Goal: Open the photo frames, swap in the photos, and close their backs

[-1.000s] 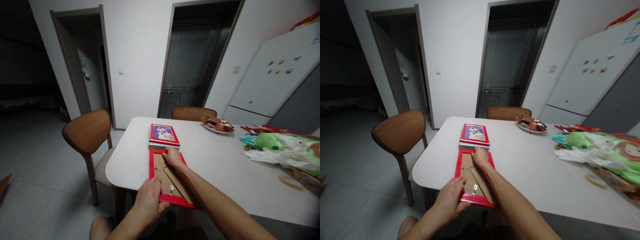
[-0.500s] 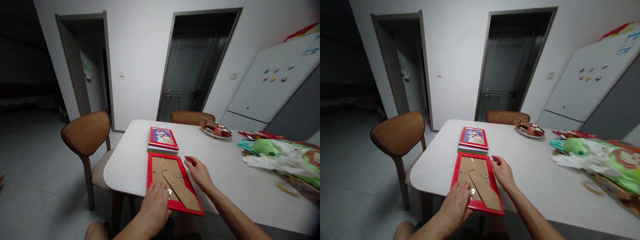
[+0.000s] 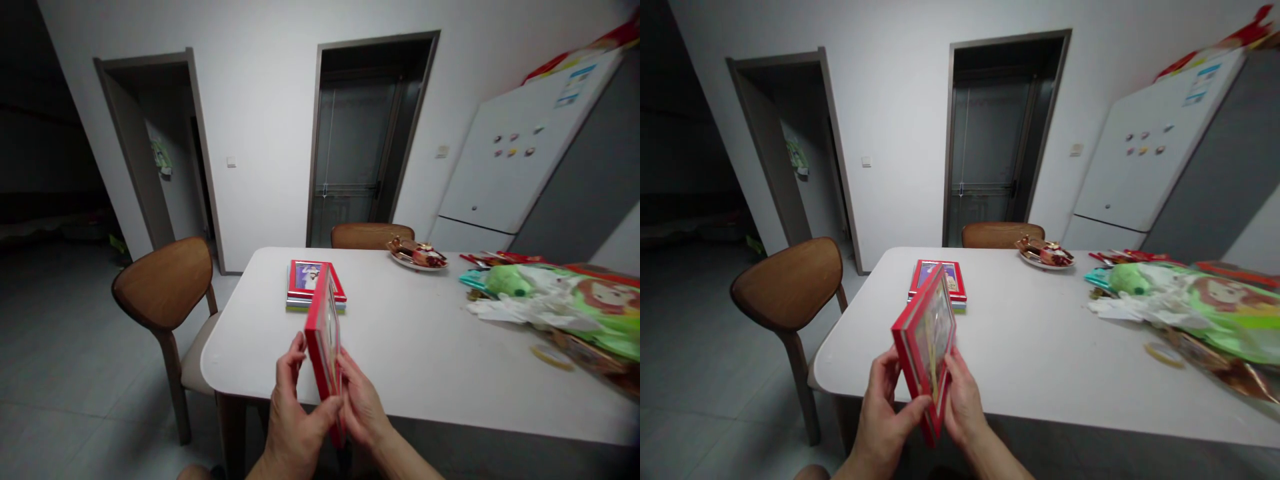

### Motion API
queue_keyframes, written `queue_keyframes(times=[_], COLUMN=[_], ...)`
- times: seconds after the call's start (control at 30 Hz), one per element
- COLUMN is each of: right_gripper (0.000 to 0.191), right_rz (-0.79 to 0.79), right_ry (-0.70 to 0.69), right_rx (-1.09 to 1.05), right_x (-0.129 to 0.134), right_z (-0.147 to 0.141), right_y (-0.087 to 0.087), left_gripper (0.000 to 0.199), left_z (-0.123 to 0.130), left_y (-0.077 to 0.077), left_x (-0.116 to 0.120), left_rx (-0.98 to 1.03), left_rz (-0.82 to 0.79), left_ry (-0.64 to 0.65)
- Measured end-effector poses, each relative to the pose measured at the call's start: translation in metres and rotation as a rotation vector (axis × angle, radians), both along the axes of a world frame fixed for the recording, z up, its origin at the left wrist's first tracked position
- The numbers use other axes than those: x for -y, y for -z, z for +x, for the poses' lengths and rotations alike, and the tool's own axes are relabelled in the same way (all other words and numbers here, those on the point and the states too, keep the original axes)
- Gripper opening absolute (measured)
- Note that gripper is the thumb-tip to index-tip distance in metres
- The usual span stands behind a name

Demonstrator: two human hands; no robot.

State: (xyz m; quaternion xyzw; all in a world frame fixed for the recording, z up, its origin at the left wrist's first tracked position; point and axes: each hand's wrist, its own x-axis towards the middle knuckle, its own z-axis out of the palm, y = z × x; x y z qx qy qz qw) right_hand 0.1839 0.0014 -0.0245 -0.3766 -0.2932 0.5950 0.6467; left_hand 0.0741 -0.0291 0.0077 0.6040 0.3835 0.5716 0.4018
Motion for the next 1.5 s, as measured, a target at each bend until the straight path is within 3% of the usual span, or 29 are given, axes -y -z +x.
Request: queue_keyframes(times=[0.1,0.17,0.27,0.37,0.47,0.57,0.73,0.83,0.97,1.07,1.17,1.3,1.4,1.5], right_gripper=[0.055,0.065,0.070,0.069,0.062,0.053,0.041,0.040,0.035,0.038,0.038,0.042,0.038,0.025], right_rz=[-0.046,-0.130,-0.243,-0.353,-0.409,-0.433,-0.436,-0.458,-0.398,-0.202,0.042,0.237,0.290,0.340], right_ry=[0.054,0.097,0.168,0.139,0.161,0.238,0.287,0.317,0.333,0.339,0.255,0.166,0.151,0.126], right_rx=[0.051,0.126,0.264,0.396,0.564,0.859,1.439,1.562,1.743,1.851,1.908,1.943,1.970,1.999], right_x=[0.004,0.007,0.009,0.006,-0.002,-0.014,-0.037,-0.046,-0.057,-0.073,-0.103,-0.144,-0.161,-0.158], right_z=[0.032,0.062,0.114,0.169,0.217,0.252,0.275,0.274,0.249,0.205,0.147,0.083,0.059,0.050], right_y=[-0.006,-0.010,-0.015,-0.014,-0.006,0.004,0.013,0.011,0.003,-0.004,-0.009,-0.016,-0.019,-0.021], left_gripper=[0.071,0.067,0.055,0.055,0.063,0.060,0.046,0.047,0.055,0.053,0.048,0.042,0.038,0.034], left_z=[-0.004,0.000,0.022,0.059,0.095,0.120,0.138,0.134,0.106,0.075,0.047,0.025,0.017,0.011], left_y=[-0.013,-0.014,0.000,0.023,0.039,0.042,0.041,0.043,0.044,0.045,0.047,0.052,0.055,0.055], left_x=[-0.015,-0.023,-0.029,-0.031,-0.036,-0.045,-0.056,-0.059,-0.071,-0.094,-0.118,-0.136,-0.139,-0.141], left_rx=[0.227,0.319,0.323,0.164,-0.226,-0.472,-0.543,-0.571,-0.550,-0.486,-0.386,-0.232,-0.100,0.058], left_rz=[-0.150,-0.252,-0.331,-0.373,-0.274,-0.118,-0.048,-0.036,-0.081,-0.157,-0.237,-0.304,-0.350,-0.417], left_ry=[0.004,0.139,0.385,0.493,0.470,0.386,0.350,0.348,0.263,0.129,0.004,-0.080,-0.096,-0.101])
